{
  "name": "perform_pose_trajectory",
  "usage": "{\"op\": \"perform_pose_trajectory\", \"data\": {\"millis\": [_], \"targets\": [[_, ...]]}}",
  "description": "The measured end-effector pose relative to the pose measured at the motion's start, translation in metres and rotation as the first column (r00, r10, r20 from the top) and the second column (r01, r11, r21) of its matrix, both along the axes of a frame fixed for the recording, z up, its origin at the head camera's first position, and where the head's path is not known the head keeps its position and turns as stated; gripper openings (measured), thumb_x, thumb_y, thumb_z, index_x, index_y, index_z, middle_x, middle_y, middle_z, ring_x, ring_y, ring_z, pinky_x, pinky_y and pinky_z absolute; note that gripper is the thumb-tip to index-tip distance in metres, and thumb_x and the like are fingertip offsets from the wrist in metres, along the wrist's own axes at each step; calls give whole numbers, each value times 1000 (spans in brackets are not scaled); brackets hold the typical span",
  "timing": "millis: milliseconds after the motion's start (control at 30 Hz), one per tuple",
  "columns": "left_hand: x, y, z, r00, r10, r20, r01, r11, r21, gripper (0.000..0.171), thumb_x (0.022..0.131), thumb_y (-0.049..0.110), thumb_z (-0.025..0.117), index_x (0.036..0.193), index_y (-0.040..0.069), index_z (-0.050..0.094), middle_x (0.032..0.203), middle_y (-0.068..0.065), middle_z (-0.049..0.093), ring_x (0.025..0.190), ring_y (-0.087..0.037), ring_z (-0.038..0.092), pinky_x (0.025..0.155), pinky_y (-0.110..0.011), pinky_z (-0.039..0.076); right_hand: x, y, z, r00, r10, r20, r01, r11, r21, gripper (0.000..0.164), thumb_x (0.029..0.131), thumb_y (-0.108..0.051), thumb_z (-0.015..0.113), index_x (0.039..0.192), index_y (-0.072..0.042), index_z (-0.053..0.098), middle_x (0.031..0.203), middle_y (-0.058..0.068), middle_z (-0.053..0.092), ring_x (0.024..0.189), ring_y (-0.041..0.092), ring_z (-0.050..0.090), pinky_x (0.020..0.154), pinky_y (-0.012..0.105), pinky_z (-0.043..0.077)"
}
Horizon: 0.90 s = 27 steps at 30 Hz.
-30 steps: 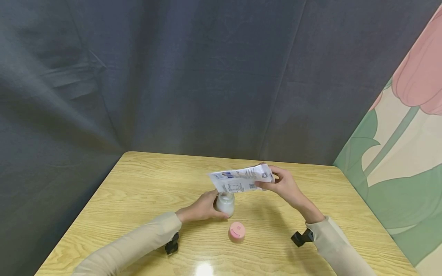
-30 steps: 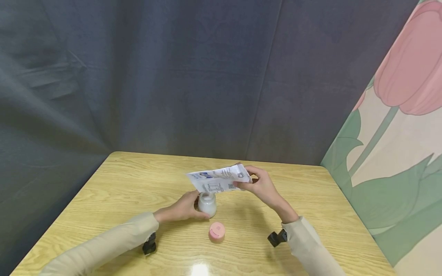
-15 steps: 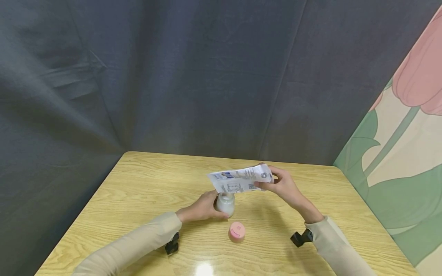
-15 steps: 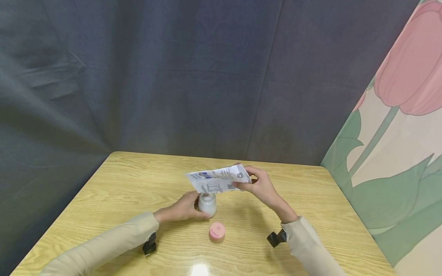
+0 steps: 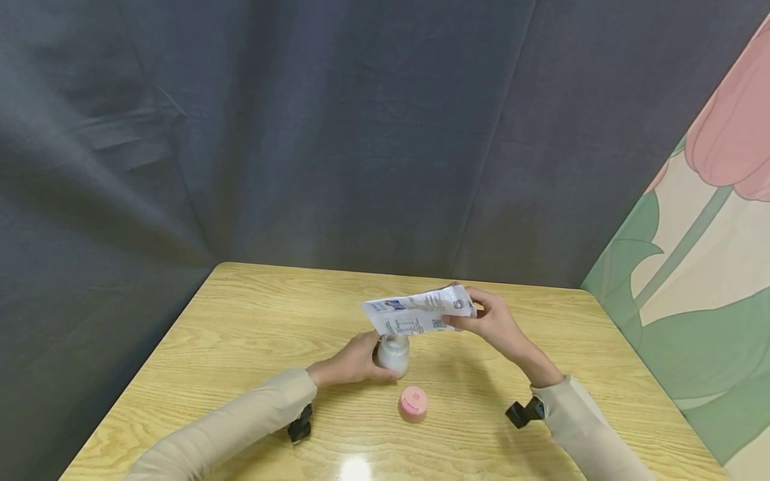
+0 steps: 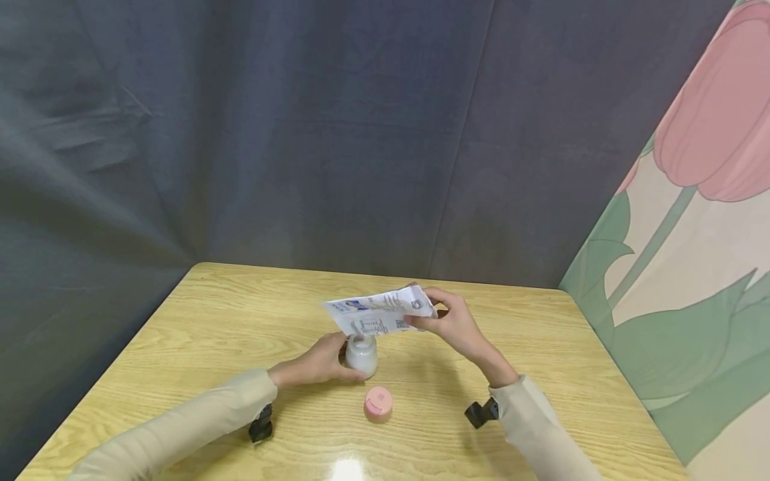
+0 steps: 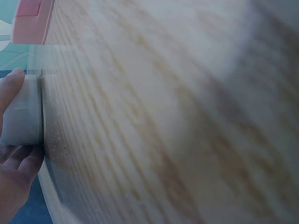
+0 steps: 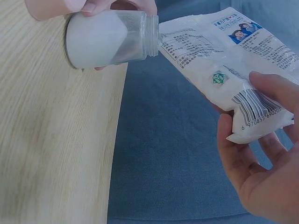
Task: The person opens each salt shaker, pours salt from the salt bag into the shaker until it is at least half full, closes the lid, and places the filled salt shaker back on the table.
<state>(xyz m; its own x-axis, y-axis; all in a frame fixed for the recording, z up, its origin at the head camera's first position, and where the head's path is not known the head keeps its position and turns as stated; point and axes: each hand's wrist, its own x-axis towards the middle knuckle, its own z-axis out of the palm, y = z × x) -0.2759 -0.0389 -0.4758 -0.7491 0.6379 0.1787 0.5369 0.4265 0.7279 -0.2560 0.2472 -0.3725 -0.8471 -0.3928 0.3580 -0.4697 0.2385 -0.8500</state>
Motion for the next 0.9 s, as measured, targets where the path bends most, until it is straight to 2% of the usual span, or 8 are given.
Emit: {"op": "perform_pose_trajectory", "data": {"millis": [900], "targets": [[1, 0, 2, 1000, -6, 19, 6, 1000, 6, 94, 78, 27, 87, 153, 13, 32, 133, -5, 58, 117, -15, 57, 98, -30, 48, 1, 0, -1, 1000, 18, 11, -17, 1000, -11, 38, 88, -2, 74, 125, -7, 66, 122, 10, 66, 105, 24, 65, 79, 35, 58]]}}
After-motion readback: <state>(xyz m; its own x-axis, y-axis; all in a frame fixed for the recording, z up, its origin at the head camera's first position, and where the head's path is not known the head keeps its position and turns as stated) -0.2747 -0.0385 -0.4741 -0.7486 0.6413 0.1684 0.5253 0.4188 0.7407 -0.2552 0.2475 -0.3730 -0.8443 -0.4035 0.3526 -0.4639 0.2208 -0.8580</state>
